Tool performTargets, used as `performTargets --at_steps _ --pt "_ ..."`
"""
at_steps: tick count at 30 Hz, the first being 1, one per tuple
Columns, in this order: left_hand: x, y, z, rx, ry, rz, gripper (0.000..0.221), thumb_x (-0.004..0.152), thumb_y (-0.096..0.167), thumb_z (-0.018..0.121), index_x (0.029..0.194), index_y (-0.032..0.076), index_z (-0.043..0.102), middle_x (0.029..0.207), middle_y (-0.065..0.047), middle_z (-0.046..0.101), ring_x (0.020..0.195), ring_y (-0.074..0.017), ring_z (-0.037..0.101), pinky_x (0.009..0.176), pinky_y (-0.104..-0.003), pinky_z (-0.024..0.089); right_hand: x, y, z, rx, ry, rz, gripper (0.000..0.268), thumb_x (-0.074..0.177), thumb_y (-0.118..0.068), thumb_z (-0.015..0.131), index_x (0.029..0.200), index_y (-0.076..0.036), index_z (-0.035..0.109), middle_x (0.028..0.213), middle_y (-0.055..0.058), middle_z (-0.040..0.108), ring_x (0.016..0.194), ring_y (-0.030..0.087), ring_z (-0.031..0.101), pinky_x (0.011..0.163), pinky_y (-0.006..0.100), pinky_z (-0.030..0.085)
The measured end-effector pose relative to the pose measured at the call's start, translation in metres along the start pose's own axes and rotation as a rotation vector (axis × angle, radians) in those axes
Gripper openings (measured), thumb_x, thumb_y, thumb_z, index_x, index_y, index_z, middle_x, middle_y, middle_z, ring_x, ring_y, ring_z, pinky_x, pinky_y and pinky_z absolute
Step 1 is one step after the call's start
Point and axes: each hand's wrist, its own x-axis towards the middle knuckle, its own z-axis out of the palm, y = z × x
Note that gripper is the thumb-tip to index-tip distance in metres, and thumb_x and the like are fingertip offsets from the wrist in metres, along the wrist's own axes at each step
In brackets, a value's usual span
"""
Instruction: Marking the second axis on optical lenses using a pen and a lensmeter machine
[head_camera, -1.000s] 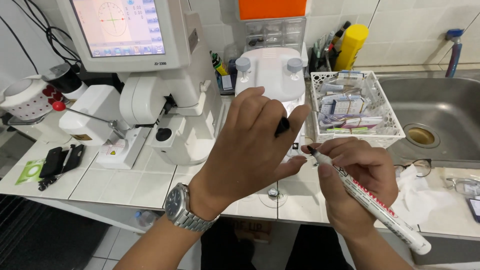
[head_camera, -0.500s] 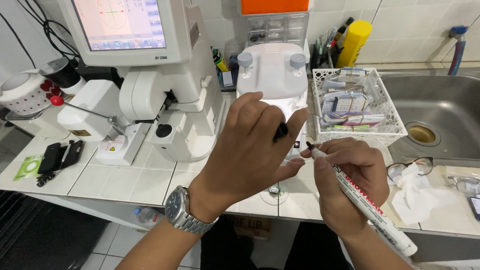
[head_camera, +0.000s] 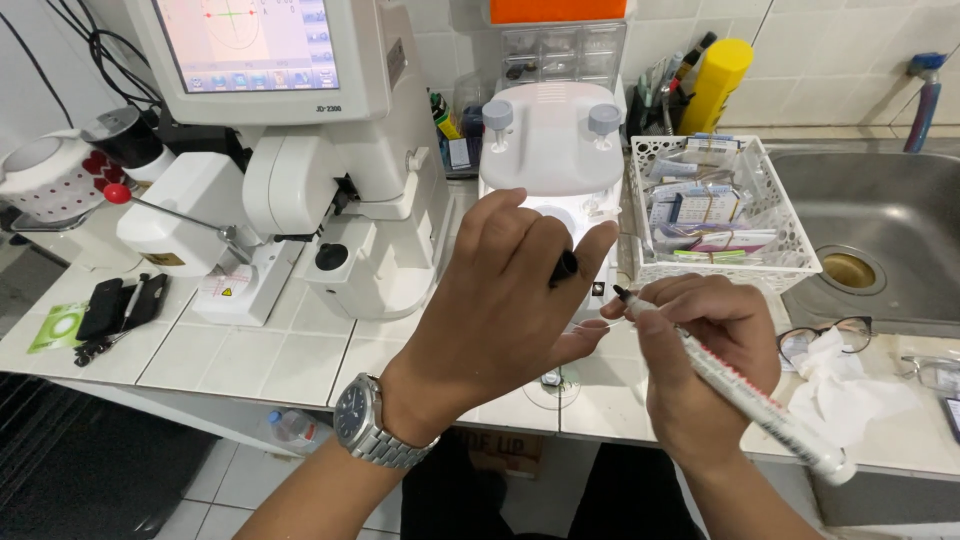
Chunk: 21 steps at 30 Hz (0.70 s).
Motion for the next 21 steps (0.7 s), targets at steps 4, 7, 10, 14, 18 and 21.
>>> performTargets --at_steps 4,7,10,14,18,21 --pt "-0.003 -0.002 0.001 -0.018 -0.038 -0.014 0.076 0.083 0.062 0.084 0.13 0.008 0.058 0.1 -0.008 0.044 0.099 -0.0283 0.043 0.108 -0.051 0.049 0.012 0.005 -0.014 0.33 0.072 0.206 0.019 0.089 0.006 0.058 0.097 -0.009 0.049 0.08 0.012 0.055 0.082 0.023 0.062 0.094 0.047 0.067" --pt "-0.005 -0.004 0.005 -0.037 -0.08 -0.015 0.092 0.069 0.07 0.09 0.129 0.009 0.055 0.102 -0.007 0.042 0.1 -0.0278 0.042 0.112 -0.051 0.045 0.02 0.011 -0.029 0.355 -0.003 0.22 0.019 0.093 -0.005 0.07 0.104 -0.012 0.056 0.113 0.008 0.06 0.107 0.022 0.064 0.11 0.053 0.064" --pt "-0.005 -0.002 0.008 -0.054 -0.089 0.051 0.09 0.069 0.065 0.093 0.125 0.008 0.053 0.095 -0.006 0.043 0.093 -0.0253 0.045 0.107 -0.048 0.046 0.026 0.009 -0.034 0.218 -0.059 0.286 0.03 0.091 -0.013 0.071 0.114 0.003 0.062 0.111 0.019 0.07 0.105 0.027 0.072 0.103 0.036 0.062" --pt "-0.007 0.0 0.01 -0.131 -0.103 0.117 0.073 0.064 0.055 0.094 0.107 0.007 0.061 0.094 -0.006 0.047 0.091 -0.0272 0.048 0.104 -0.046 0.045 0.029 0.004 -0.035 0.123 -0.162 0.348 0.015 0.091 -0.004 0.069 0.102 0.0 0.061 0.098 0.015 0.069 0.102 0.03 0.077 0.082 0.028 0.059" --pt "-0.008 0.002 0.01 -0.135 -0.121 0.169 0.061 0.062 0.055 0.094 0.09 0.01 0.064 0.097 -0.005 0.049 0.094 -0.0275 0.05 0.108 -0.047 0.044 0.038 -0.011 -0.031 -0.05 -0.327 0.359 0.014 0.089 -0.01 0.07 0.098 -0.004 0.061 0.102 0.019 0.077 0.105 0.028 0.08 0.087 0.033 0.063" --pt "-0.01 0.004 0.008 -0.293 -0.146 0.177 0.051 0.062 0.039 0.092 0.088 0.006 0.062 0.097 -0.008 0.047 0.093 -0.0323 0.046 0.102 -0.047 0.044 0.043 -0.006 -0.04 -0.212 -0.415 0.401 0.015 0.085 -0.01 0.077 0.097 -0.004 0.071 0.096 0.006 0.07 0.091 0.014 0.064 0.081 0.026 0.05"
